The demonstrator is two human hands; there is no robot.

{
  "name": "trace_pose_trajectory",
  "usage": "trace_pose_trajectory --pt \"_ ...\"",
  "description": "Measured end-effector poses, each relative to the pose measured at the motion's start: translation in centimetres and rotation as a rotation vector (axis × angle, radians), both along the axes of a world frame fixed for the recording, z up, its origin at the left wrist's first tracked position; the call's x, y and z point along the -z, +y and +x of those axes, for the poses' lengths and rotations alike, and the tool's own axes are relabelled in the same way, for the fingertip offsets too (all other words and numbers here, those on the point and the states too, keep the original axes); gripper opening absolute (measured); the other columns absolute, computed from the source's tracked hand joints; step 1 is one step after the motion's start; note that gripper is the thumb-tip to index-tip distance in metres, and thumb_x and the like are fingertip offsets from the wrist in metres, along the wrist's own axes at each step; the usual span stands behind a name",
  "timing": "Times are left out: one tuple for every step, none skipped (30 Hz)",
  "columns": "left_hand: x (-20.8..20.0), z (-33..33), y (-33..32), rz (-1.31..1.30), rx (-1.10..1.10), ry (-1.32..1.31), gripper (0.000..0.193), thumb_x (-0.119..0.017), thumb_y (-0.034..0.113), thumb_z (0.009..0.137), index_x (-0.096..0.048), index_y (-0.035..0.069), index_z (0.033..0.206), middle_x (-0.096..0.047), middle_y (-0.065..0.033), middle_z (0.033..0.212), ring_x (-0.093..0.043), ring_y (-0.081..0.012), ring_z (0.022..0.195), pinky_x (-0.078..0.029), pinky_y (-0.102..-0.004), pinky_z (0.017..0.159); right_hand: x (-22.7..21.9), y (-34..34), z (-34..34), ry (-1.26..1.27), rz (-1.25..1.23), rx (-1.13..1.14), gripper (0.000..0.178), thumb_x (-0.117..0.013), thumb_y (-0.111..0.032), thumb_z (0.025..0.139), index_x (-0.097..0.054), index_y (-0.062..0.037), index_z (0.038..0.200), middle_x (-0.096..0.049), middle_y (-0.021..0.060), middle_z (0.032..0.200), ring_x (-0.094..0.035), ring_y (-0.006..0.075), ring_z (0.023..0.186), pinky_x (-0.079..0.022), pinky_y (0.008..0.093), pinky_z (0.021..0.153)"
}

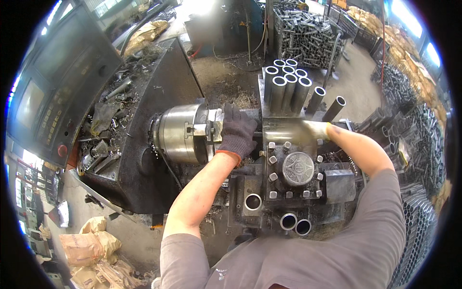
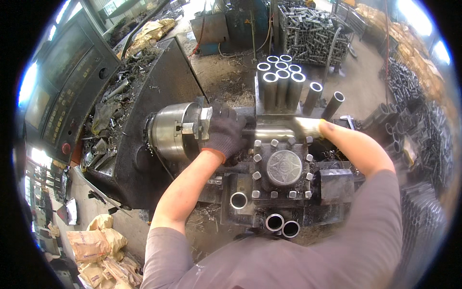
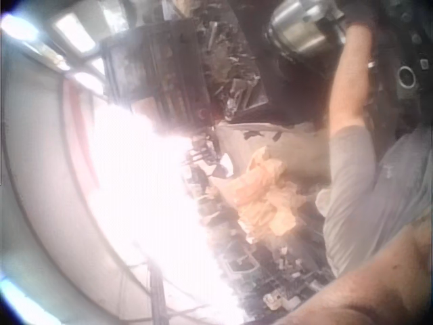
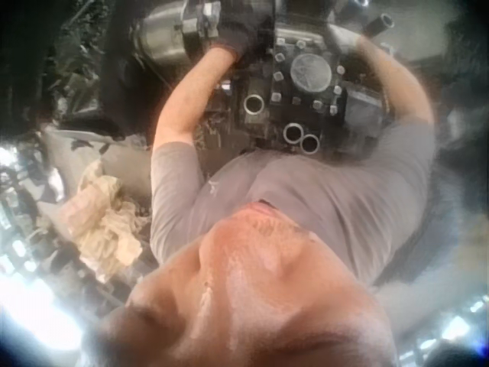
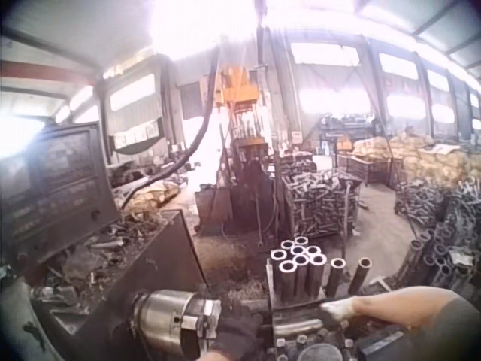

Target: The person repeatedly loads short metal tubes into a lathe chuck, secures them, and removes them after a brief machine cycle. The person handles the tubes one at a time, placing them into a nearby container after removal.

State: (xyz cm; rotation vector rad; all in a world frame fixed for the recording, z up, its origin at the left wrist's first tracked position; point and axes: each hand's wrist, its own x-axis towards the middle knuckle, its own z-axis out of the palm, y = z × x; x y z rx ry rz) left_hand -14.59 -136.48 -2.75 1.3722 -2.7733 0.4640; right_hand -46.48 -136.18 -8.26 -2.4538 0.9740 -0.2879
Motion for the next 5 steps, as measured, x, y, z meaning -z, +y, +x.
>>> trace_pose_trajectory --pt "-0.4 -0.1 0.1 0.009 -0.003 -0.030 0.069 -0.082 0.057 0.077 -0.070 0.020 0.133 -0.061 -0.0186 0.142 -0.046 -0.0405 0.145 -0.012 -0.0635 0.132 0.1 0.4 -1.8 0.036 -0.082 -0.079 0.053 -0.073 -0.017 0.092 -0.064 -0.0041 0.143 -0.071 0.0265 0.132 -0.071 0.0353 0.118 -0.055 0.0474 0.100" --pt "-0.7 -0.1 0.2 0.036 -0.001 -0.072 0.073 -0.081 0.058 0.080 -0.065 0.021 0.141 -0.058 -0.0190 0.149 -0.044 -0.0388 0.149 -0.013 -0.0619 0.132 0.6 1.3 -2.9 0.074 -0.014 0.047 0.049 -0.072 -0.018 0.093 -0.065 -0.0048 0.140 -0.072 0.0253 0.128 -0.072 0.0363 0.115 -0.056 0.0470 0.097" --pt "-0.9 0.2 0.7 0.068 -0.003 -0.119 0.077 -0.079 0.059 0.083 -0.061 0.022 0.148 -0.054 -0.0194 0.157 -0.041 -0.0371 0.154 -0.014 -0.0603 0.132 1.2 2.2 -3.4 0.231 0.089 0.210 0.045 -0.071 -0.019 0.094 -0.066 -0.0055 0.137 -0.074 0.0240 0.124 -0.073 0.0374 0.112 -0.057 0.0467 0.094" --pt "-1.0 1.3 1.4 -0.019 0.054 0.021 0.080 -0.079 0.058 0.083 -0.058 0.024 0.152 -0.055 -0.0156 0.158 -0.042 -0.0347 0.154 -0.013 -0.0583 0.133 1.8 2.6 -3.1 0.412 0.003 0.324 0.037 -0.071 -0.022 0.096 -0.069 -0.0080 0.130 -0.075 0.0208 0.116 -0.074 0.0368 0.105 -0.059 0.0460 0.086" --pt "-1.2 2.9 2.5 0.008 0.105 0.247 0.084 -0.079 0.060 0.082 -0.057 0.024 0.154 -0.054 -0.0127 0.159 -0.041 -0.0323 0.155 -0.013 -0.0555 0.134 2.2 3.3 -2.7 0.425 0.042 0.339 0.037 -0.071 -0.022 0.096 -0.069 -0.0080 0.130 -0.075 0.0208 0.116 -0.074 0.0368 0.105 -0.059 0.0460 0.086"
